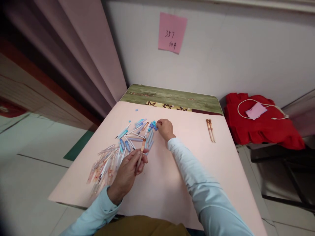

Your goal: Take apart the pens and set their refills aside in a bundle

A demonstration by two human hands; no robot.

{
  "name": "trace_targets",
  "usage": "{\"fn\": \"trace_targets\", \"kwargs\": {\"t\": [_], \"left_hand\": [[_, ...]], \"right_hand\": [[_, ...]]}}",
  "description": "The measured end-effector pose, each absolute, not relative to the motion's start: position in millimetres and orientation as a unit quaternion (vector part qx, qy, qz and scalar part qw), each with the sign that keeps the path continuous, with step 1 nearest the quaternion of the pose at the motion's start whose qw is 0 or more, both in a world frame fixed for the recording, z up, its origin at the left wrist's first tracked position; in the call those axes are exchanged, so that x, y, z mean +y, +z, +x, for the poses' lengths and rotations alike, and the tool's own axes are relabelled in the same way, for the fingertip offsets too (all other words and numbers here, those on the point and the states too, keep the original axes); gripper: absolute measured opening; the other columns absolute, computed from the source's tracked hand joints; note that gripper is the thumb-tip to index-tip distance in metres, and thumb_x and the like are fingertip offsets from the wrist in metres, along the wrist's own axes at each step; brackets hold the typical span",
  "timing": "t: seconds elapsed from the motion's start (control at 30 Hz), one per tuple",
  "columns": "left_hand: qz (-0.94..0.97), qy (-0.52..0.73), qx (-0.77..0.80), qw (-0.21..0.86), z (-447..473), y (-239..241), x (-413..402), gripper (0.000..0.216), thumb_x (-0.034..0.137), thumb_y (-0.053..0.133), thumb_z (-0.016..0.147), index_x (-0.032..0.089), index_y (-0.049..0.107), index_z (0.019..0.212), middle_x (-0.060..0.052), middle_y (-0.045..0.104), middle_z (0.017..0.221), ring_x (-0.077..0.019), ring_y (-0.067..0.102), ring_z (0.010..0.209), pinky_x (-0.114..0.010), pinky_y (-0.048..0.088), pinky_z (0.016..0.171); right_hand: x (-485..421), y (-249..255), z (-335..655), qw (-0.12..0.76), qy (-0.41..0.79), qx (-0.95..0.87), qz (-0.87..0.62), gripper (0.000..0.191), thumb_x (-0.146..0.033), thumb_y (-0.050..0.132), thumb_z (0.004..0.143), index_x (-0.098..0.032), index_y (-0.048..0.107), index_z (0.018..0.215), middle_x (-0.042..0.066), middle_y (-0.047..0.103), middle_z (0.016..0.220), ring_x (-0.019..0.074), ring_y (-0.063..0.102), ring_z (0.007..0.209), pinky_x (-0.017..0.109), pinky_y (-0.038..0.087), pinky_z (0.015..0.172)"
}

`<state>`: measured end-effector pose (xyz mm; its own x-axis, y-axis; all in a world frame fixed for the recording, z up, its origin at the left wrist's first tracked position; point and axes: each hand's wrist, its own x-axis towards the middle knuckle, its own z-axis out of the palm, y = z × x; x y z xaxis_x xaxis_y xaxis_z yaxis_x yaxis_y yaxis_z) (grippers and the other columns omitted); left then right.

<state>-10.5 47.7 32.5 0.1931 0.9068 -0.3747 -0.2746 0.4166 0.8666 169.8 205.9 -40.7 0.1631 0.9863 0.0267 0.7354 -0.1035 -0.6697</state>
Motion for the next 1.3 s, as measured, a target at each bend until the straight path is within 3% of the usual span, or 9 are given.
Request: {"fn": "trace_targets", "kwargs": {"t": [0.13,0.3,0.37,0.47,0.7,1.3], "left_hand": [[0.338,0.418,0.476,0.696,-7,30,46,0.038,0.049,0.061,0.085,0.015,0.064,0.103,0.001,0.058,0.069,-0.0048,0.034,0.044,-0.022,0.021,0.044],[0.353,0.402,0.469,0.703,0,37,43,0.037,0.048,0.058,0.087,0.015,0.064,0.104,0.000,0.058,0.071,-0.0049,0.035,0.046,-0.022,0.021,0.044],[0.360,0.399,0.464,0.704,3,43,42,0.037,0.047,0.059,0.087,0.015,0.065,0.103,0.000,0.058,0.071,-0.0049,0.036,0.046,-0.022,0.021,0.044],[0.374,0.404,0.458,0.699,7,55,41,0.035,0.047,0.059,0.087,0.015,0.066,0.102,-0.001,0.059,0.072,-0.0049,0.036,0.047,-0.022,0.021,0.044],[0.396,0.407,0.439,0.697,8,76,34,0.035,0.045,0.058,0.089,0.015,0.065,0.104,0.000,0.059,0.072,-0.0047,0.035,0.046,-0.022,0.020,0.045],[0.405,0.402,0.431,0.699,1,83,15,0.033,0.045,0.057,0.089,0.015,0.064,0.101,0.001,0.059,0.071,-0.0035,0.034,0.046,-0.022,0.019,0.045]], "right_hand": [[197,-37,175,0.339,0.254,-0.553,-0.718,0.023,-0.031,0.057,0.083,-0.016,0.072,0.092,0.005,0.073,0.083,0.0167,0.064,0.076,0.027,0.047,0.073],[165,0,183,0.437,0.308,-0.501,-0.680,0.036,-0.038,0.045,0.090,-0.014,0.066,0.105,0.007,0.073,0.093,0.0135,0.065,0.073,0.024,0.050,0.067],[147,21,182,0.538,0.415,-0.445,-0.584,0.038,-0.043,0.053,0.087,-0.016,0.066,0.110,0.007,0.071,0.095,0.0132,0.065,0.073,0.025,0.051,0.066],[120,51,176,0.591,0.495,-0.398,-0.498,0.033,-0.044,0.065,0.081,-0.018,0.070,0.101,0.004,0.070,0.089,0.0118,0.064,0.071,0.026,0.051,0.069],[79,84,158,0.604,0.504,-0.404,-0.467,0.027,-0.042,0.072,0.078,-0.020,0.074,0.094,0.003,0.071,0.084,0.0128,0.063,0.073,0.027,0.051,0.072],[54,89,152,0.607,0.513,-0.395,-0.461,0.028,-0.043,0.074,0.077,-0.020,0.075,0.095,0.003,0.072,0.084,0.0137,0.064,0.072,0.029,0.054,0.070]]}}
